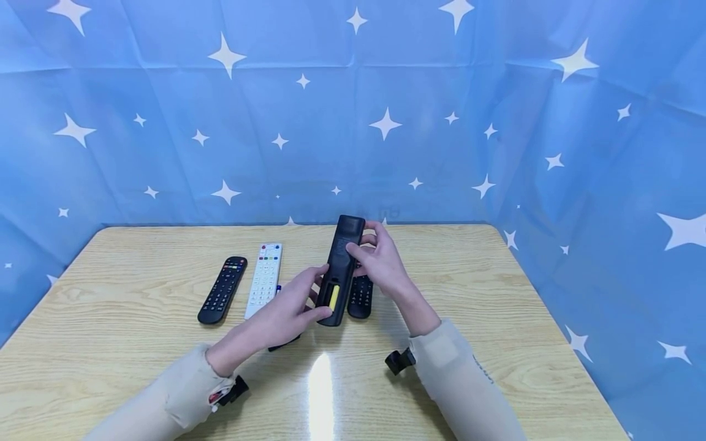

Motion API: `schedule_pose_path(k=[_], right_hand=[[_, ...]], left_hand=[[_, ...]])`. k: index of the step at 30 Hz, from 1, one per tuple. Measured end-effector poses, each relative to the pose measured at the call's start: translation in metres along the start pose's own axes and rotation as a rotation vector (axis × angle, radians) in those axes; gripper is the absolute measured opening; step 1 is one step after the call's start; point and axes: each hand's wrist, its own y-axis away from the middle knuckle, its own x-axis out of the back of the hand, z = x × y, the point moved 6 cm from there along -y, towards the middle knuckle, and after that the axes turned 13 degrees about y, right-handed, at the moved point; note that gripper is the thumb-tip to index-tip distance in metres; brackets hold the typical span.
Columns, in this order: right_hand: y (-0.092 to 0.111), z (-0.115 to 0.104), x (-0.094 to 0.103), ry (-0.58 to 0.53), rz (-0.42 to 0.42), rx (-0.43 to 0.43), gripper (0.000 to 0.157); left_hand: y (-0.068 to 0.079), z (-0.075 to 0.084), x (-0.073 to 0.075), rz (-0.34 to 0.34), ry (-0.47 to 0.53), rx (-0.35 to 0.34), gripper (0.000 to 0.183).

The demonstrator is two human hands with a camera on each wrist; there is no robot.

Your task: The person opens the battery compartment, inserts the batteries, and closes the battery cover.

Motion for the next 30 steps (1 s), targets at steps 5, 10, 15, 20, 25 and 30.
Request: schedule_pose_path(k=[5, 10, 15, 20, 25, 30], right_hand=[[0.001, 0.000, -0.002, 0.004, 0.002, -0.006, 0.057], [0.001, -0.001, -0.003, -0.009, -0.002, -0.001, 0.056], [0.001, -0.002, -0.002, -0.015, -0.019, 0.012, 0.057], [0.000, -0.001, 0.000, -0.027, -0.037, 0.021, 0.056], [-0.001, 0.002, 0.002, -0.029, -0.051, 0.010, 0.054], [0.000, 0.005, 0.005, -0.024, -0.047, -0.004, 0.052]], left_hand=[[-0.002, 0.001, 0.000, 0.024, -0.009, -0.006, 0.064], [-0.004, 0.000, 0.001, 0.051, 0.052, -0.003, 0.058], [-0.005, -0.004, 0.003, 0.048, 0.100, 0.008, 0.059], [-0.006, -0.006, 0.009, 0.015, 0.124, 0.026, 0.055], [-0.008, -0.006, 0.017, 0.031, 0.027, -0.012, 0.034], [-0.010, -0.012, 0.019, 0.044, -0.104, 0.016, 0.024]])
